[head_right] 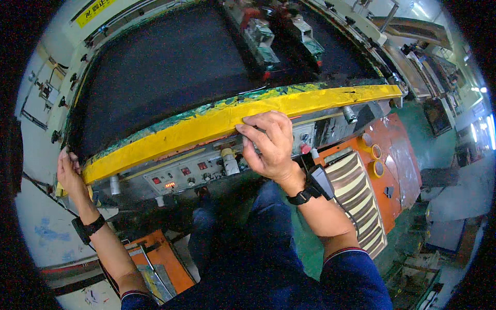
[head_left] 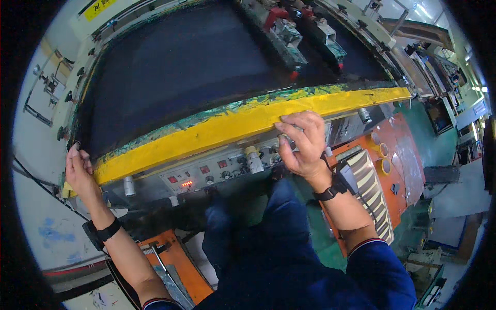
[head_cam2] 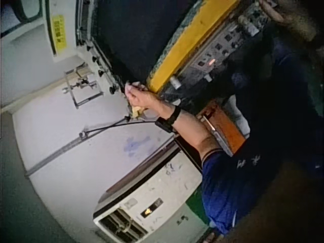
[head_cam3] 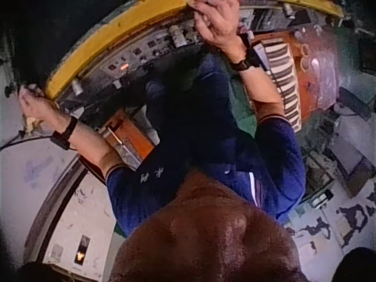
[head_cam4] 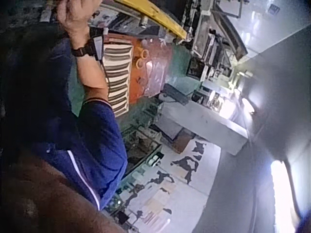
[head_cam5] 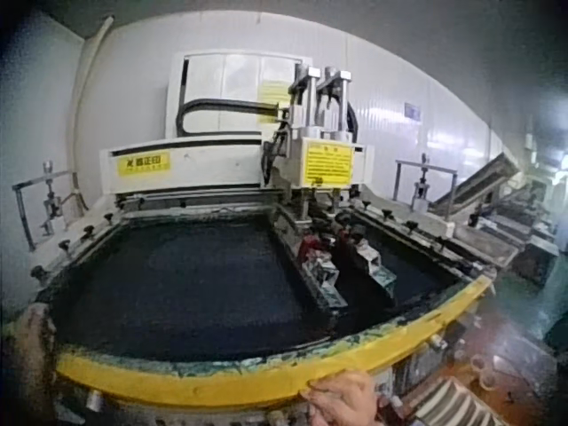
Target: The recorder is performing silk screen printing on metal or plastic panels using a semi-automatic machine.
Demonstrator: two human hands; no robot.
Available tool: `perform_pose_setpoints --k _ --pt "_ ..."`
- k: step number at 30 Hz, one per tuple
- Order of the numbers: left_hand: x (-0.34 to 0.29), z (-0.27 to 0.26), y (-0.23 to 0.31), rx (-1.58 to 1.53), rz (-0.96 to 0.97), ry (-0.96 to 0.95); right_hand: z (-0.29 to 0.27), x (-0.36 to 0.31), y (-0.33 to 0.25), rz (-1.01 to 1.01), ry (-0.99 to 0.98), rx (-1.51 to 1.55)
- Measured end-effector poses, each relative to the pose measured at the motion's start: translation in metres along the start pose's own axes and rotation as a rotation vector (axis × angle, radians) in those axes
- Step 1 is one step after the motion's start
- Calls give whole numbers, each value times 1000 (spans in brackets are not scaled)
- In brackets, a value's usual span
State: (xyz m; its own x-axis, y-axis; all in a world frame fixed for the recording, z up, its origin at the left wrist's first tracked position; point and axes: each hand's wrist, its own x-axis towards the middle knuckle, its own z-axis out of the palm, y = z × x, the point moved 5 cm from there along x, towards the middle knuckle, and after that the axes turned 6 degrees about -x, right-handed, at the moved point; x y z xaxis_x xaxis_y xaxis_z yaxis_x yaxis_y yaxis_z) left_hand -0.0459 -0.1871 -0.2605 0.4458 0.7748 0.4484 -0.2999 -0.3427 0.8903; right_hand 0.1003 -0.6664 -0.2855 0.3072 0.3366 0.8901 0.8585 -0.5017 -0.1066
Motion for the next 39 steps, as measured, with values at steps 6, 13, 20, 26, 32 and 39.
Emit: perform_pose_setpoints --k 6,13,20,26,32,39 --pt "3 -4 -6 -23 -10 27 0 1 -2 13 10 -15" --pt "3 -4 -6 -11 22 -26 2 0 -2 3 14 -17" --pt "2 -1 -5 11 33 -20 0 -1 0 0 3 -24" --pt "-4 1 -1 38 58 -28 -1 -2 0 -2 -12 -24" --pt "-11 0 6 112 139 4 0 1 -4 -17 -36 -9" --pt "-29 3 51 109 412 22 -14 14 -15 -65 -86 -51"
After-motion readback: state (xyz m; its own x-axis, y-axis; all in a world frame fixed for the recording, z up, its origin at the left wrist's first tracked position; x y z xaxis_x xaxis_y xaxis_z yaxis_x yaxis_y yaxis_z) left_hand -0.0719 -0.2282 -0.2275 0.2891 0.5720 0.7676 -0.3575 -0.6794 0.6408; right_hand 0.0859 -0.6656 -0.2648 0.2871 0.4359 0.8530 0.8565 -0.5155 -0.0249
